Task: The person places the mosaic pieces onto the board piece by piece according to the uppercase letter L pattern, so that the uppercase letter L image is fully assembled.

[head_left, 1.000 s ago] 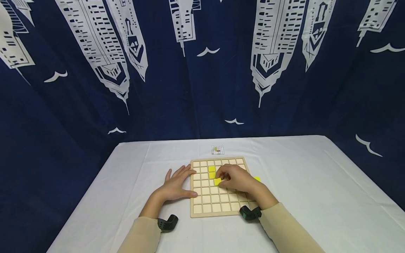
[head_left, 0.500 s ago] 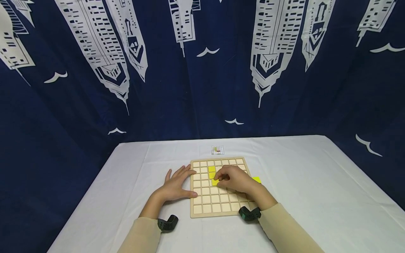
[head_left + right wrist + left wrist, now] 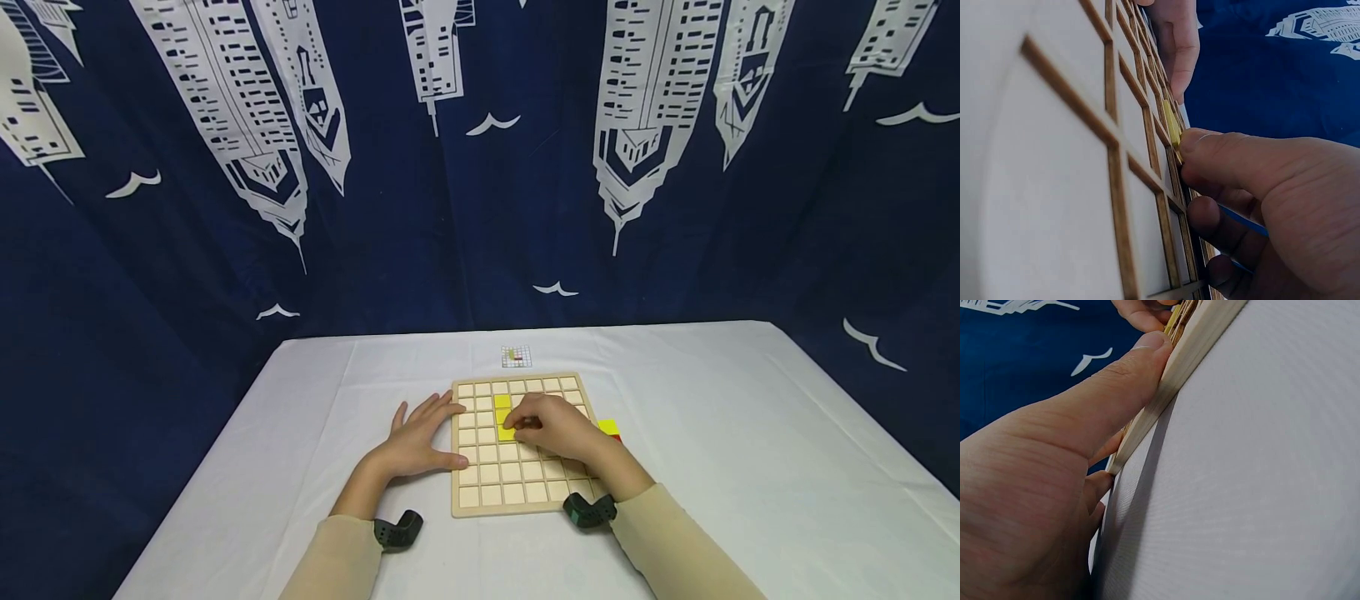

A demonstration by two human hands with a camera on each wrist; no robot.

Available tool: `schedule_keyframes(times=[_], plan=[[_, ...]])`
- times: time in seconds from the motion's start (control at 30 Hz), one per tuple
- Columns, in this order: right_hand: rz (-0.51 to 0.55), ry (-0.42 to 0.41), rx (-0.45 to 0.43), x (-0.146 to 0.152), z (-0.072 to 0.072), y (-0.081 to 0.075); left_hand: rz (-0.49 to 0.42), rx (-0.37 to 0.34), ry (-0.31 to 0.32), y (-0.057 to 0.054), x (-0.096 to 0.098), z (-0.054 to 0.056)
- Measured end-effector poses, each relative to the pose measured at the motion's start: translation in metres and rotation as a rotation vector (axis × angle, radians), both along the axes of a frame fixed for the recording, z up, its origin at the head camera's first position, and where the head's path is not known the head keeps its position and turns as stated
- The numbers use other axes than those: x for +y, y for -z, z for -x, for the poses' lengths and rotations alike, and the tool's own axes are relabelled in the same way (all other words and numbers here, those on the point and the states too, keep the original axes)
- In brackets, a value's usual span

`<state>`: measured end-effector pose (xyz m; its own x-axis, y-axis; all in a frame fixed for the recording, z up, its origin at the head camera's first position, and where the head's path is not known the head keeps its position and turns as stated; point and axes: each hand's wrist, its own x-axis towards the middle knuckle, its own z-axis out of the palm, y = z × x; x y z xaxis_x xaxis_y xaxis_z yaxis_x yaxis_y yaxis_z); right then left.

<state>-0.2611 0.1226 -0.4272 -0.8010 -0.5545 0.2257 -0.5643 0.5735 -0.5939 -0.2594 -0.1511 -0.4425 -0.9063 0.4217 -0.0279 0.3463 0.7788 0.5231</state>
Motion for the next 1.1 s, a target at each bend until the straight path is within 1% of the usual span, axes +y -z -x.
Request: schedule_keyframes(times=[0.17,0.33,0.43,0.6,0.7,0.8,0.9,1.1], plan=[[0.001,-0.004,0.008,0.0,-0.001,0.0,0.0,0.0,0.0,0.001,0.0,0.0],[-0.021,-0.007,-0.005,0.0,-0.002,-0.003,-0.004,0.001,-0.001,0.002,-0.001,0.0],[-0.032,-0.016,-0.035,0.002,-0.003,-0.006,0.002,0.013,-0.006,0.002,-0.001,0.0],[-0.002,-0.014,-0.09,0.015,-0.001,-0.016,-0.004,0.031,-0.016,0.003,0.0,0.0],[0.027,0.01,-0.098,0.028,0.001,-0.022,-0.015,0.03,-0.018,0.003,0.001,-0.001],[0.034,0.056,-0.106,0.042,0.004,-0.027,-0.015,0.03,-0.018,0.003,0.001,-0.001],[0.018,0.106,-0.134,0.055,0.007,-0.031,-0.004,0.026,-0.022,0.002,0.001,-0.002],[-0.021,0.163,-0.195,0.077,0.012,-0.037,0.0,0.036,-0.029,0.002,0.002,-0.001]])
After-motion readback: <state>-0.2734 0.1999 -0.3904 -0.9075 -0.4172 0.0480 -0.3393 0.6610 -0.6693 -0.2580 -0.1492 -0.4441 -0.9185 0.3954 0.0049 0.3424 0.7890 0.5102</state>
